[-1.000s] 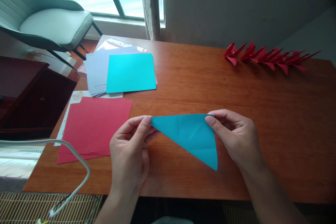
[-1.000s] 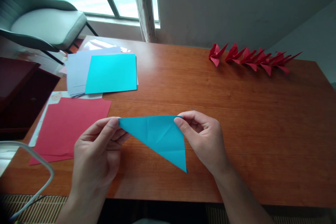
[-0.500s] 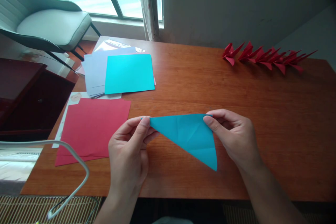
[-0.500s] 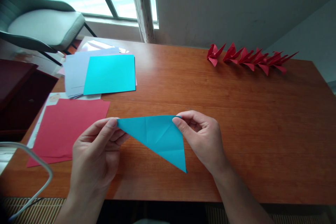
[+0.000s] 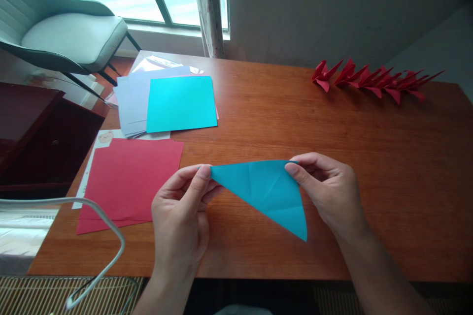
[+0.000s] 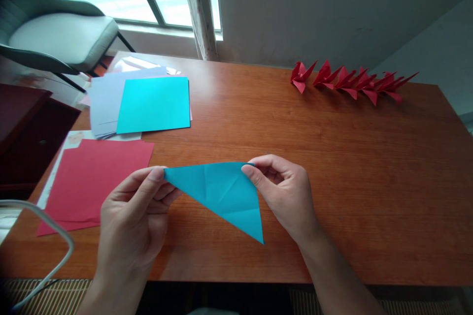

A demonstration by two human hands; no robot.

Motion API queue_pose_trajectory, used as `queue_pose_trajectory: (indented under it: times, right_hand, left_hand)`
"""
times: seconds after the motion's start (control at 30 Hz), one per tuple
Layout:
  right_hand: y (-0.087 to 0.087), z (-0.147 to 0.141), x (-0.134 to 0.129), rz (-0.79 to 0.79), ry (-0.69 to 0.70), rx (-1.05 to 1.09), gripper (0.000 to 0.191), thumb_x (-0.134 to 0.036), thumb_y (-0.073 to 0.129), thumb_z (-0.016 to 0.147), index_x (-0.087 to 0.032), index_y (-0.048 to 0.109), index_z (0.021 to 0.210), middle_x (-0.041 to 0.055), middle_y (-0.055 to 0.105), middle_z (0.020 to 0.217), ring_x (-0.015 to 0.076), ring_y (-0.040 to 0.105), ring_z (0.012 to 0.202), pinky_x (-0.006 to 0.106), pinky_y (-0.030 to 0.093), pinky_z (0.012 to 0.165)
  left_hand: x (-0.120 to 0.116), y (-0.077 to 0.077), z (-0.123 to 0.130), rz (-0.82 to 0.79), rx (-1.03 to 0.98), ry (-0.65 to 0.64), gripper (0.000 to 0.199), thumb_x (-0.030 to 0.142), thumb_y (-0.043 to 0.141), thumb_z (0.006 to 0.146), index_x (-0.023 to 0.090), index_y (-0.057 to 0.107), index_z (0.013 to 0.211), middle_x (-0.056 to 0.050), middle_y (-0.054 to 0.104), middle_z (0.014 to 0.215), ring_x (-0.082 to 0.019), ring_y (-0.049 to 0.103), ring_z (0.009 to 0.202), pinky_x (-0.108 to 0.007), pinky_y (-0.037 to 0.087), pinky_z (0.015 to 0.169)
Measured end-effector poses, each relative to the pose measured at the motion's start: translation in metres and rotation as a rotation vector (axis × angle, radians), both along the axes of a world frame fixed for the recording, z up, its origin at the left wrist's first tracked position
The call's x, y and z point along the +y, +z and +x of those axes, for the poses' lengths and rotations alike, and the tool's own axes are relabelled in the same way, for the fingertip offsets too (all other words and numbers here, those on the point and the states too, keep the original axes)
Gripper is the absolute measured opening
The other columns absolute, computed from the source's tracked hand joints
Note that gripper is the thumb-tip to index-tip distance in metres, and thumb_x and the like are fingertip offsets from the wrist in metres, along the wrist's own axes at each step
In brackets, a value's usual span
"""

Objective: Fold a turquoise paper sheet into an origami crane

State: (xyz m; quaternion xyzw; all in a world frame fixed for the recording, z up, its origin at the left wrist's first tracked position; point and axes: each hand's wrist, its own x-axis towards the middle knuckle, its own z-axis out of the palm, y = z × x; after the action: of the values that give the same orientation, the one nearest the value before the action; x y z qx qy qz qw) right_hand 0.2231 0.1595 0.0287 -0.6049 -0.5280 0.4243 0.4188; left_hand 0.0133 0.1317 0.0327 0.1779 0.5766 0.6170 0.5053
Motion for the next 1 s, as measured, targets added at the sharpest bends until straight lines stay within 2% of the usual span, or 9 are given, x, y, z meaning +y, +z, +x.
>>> queue_pose_trajectory:
  times: [0.27, 0.73, 1.0]
  right_hand:
    - [0.0012, -0.0001, 0.0000, 0.011, -0.008, 0.022, 0.014, -0.037, 0.082, 0.079, -0.025, 0.076, 0.079, -0.0003, 0.075, 0.075, 0.0157, 0.069, 0.065, 0.025, 0.058, 0.057]
    - [0.0004, -0.0008, 0.0008, 0.030, -0.019, 0.029, 0.012, -0.034, 0.083, 0.078, -0.024, 0.076, 0.078, -0.0004, 0.075, 0.074, 0.0154, 0.069, 0.063, 0.024, 0.057, 0.056]
    - [-0.0017, 0.0010, 0.0011, 0.054, 0.005, 0.023, 0.009, -0.032, 0.082, 0.080, -0.026, 0.075, 0.079, -0.0008, 0.075, 0.076, 0.0156, 0.070, 0.067, 0.024, 0.058, 0.059]
  left_hand:
    - [-0.0006, 0.0024, 0.0010, -0.008, -0.012, 0.008, 0.016, 0.031, 0.086, 0.075, 0.019, 0.077, 0.082, -0.001, 0.077, 0.077, -0.015, 0.074, 0.071, -0.024, 0.063, 0.068]
    - [-0.0023, 0.0004, -0.0004, -0.006, -0.011, 0.005, 0.017, 0.032, 0.085, 0.076, 0.019, 0.076, 0.084, -0.001, 0.077, 0.078, -0.016, 0.075, 0.072, -0.027, 0.065, 0.068]
    - [-0.0031, -0.0001, 0.0025, 0.026, -0.006, 0.014, 0.015, 0.030, 0.085, 0.077, 0.019, 0.076, 0.084, -0.001, 0.077, 0.078, -0.014, 0.074, 0.072, -0.025, 0.064, 0.069]
